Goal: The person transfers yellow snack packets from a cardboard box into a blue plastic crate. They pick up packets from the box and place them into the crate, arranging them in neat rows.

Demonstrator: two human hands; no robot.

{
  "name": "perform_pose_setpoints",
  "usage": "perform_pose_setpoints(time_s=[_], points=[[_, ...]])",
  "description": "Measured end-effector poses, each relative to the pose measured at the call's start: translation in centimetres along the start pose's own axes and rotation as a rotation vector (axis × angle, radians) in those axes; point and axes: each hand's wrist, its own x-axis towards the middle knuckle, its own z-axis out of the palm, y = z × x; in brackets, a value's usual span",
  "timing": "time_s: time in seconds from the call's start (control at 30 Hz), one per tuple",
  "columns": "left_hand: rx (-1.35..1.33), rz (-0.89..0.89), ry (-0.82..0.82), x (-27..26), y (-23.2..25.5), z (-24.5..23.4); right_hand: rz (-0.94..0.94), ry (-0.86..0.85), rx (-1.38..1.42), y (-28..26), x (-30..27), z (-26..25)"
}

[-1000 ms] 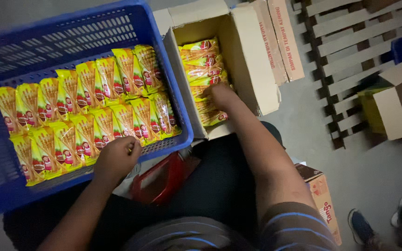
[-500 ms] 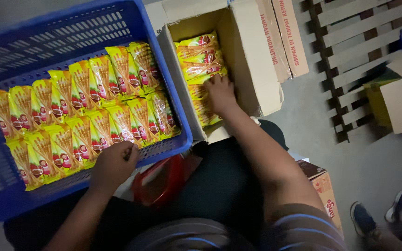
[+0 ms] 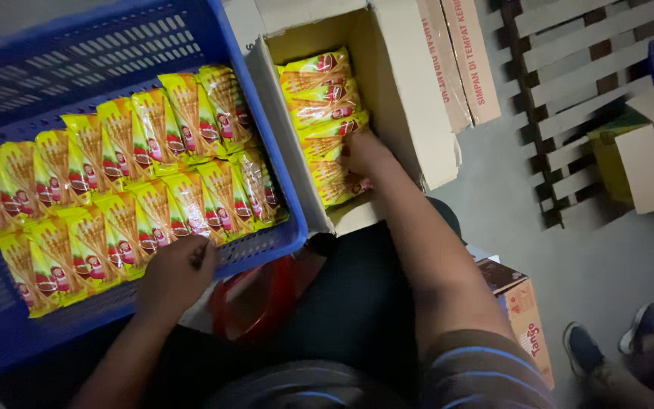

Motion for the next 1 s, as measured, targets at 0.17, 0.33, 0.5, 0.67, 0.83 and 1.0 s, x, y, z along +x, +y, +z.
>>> perform_pose_setpoints(time_s=[0.17,0.33,0.5,0.67,0.83,1.0], points=[[-0.07,-0.028,-0.071,-0.7,2.1,-2.2,0.137,-0.106,0.116,-4.1,-3.0,-3.7],[-0.013,-0.025,-0.068,-0.5,1.2,-1.1,0.291,-0.242,0.174,-6.2,-2.7,-3.2],[-0.007,-0.071,-0.107,-0.2,1.2,-1.3,0.332,-0.179,-0.106,-6.3,-0.7,-1.1],[-0.051,-0.051,-0.079,-0.3,1.3,-1.2,0.261,-0.163,-0.073,-6.2,-2.5,-3.1],[-0.009,0.072,0.034,-0.3,0.2,-0.2,0.258,-0.084,0.174,-5.6,-4.6,-6.4],[-0.111,0.142,0.067,-0.3,0.9,-0.8,0.108,0.332,0.638,-5.3,-4.6,-4.9]])
